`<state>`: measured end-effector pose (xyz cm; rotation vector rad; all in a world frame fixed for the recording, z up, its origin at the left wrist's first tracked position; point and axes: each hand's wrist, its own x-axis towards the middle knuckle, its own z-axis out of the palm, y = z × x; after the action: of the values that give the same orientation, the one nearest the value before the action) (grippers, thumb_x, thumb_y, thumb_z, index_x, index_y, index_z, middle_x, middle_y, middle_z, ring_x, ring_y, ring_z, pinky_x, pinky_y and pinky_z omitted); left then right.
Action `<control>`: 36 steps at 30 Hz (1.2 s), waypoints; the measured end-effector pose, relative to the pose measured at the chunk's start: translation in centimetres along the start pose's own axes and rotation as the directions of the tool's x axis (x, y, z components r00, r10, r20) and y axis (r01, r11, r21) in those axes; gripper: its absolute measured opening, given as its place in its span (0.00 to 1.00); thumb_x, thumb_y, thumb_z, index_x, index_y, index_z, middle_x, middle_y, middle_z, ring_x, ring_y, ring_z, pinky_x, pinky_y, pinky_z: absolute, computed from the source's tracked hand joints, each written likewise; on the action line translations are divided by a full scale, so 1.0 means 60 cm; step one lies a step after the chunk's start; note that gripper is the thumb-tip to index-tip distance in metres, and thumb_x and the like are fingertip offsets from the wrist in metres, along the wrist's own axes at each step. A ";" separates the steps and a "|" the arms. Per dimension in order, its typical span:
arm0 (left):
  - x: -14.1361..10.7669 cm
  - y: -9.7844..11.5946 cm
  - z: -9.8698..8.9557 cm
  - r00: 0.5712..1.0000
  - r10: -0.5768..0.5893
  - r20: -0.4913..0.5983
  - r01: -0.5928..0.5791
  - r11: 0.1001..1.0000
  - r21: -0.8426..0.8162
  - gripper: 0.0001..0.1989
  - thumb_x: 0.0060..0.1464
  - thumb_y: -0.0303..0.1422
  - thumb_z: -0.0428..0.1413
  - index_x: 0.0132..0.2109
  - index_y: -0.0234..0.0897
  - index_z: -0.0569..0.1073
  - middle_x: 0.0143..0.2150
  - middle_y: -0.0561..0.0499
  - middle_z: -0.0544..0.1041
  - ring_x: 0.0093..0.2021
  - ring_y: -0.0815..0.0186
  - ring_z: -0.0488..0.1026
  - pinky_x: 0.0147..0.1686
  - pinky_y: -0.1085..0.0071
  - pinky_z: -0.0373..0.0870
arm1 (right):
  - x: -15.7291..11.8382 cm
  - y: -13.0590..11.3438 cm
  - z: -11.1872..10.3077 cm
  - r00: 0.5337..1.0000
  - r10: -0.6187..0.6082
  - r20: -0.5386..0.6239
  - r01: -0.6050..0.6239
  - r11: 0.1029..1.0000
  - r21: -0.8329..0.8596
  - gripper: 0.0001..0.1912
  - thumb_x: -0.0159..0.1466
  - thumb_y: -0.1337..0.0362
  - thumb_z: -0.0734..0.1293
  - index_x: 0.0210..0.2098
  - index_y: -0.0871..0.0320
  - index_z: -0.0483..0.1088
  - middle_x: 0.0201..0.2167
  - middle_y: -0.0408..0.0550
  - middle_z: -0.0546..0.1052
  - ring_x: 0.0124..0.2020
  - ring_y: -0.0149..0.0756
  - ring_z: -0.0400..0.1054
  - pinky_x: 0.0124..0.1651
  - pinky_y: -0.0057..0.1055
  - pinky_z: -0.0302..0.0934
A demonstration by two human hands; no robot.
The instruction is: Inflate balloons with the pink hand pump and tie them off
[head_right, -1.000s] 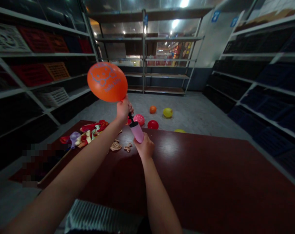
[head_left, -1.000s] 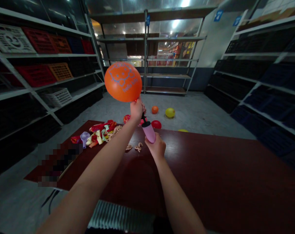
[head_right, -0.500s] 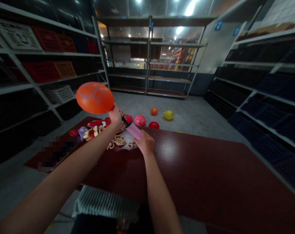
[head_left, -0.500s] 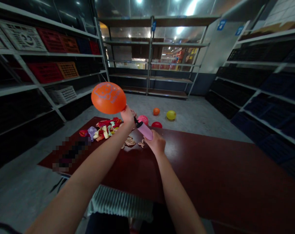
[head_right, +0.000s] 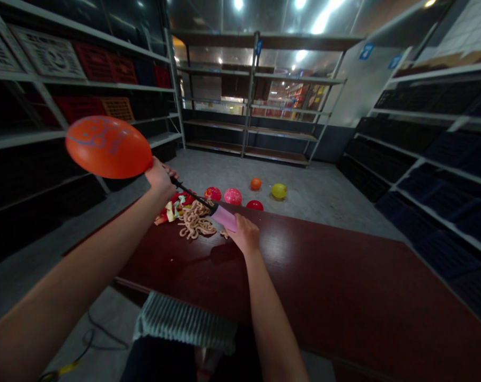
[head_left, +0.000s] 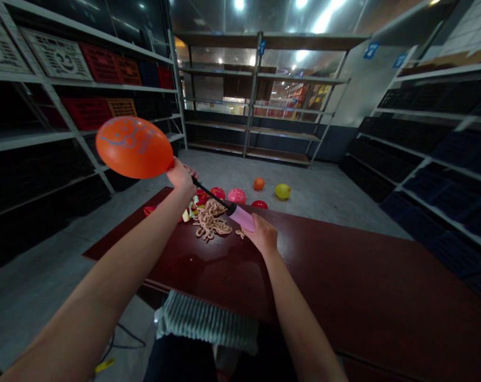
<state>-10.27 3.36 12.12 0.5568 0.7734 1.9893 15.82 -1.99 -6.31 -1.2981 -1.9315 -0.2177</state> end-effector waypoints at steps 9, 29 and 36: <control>-0.054 0.047 0.119 0.987 0.142 0.074 -0.143 0.990 0.012 0.27 0.77 0.42 0.50 0.27 0.41 0.54 0.16 0.60 0.50 0.14 0.72 0.49 0.16 0.72 0.48 | -0.006 -0.021 -0.001 0.991 0.131 0.007 -0.130 0.974 0.186 0.23 0.64 0.51 0.74 0.53 0.58 0.75 0.46 0.57 0.85 0.43 0.46 0.81 0.46 0.34 0.72; -0.104 -0.207 0.161 0.925 -0.259 0.279 0.191 0.950 0.247 0.33 0.70 0.49 0.59 0.22 0.41 0.54 0.15 0.59 0.52 0.13 0.74 0.49 0.14 0.75 0.51 | -0.006 0.004 0.020 0.899 0.437 -0.038 -0.424 0.887 0.181 0.17 0.65 0.48 0.71 0.45 0.52 0.76 0.34 0.49 0.85 0.34 0.48 0.81 0.34 0.34 0.68; -0.100 -0.200 0.112 0.971 -0.156 0.180 0.134 0.982 0.129 0.33 0.67 0.50 0.61 0.22 0.41 0.54 0.15 0.59 0.54 0.13 0.74 0.53 0.13 0.76 0.52 | -0.008 0.005 0.015 0.954 0.298 -0.014 -0.296 0.952 0.082 0.15 0.66 0.50 0.71 0.48 0.50 0.77 0.38 0.47 0.86 0.36 0.47 0.82 0.34 0.34 0.69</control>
<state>4.02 4.94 7.88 0.7258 0.7917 1.7363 15.69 -1.72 -7.29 -1.5041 -1.6779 -0.0066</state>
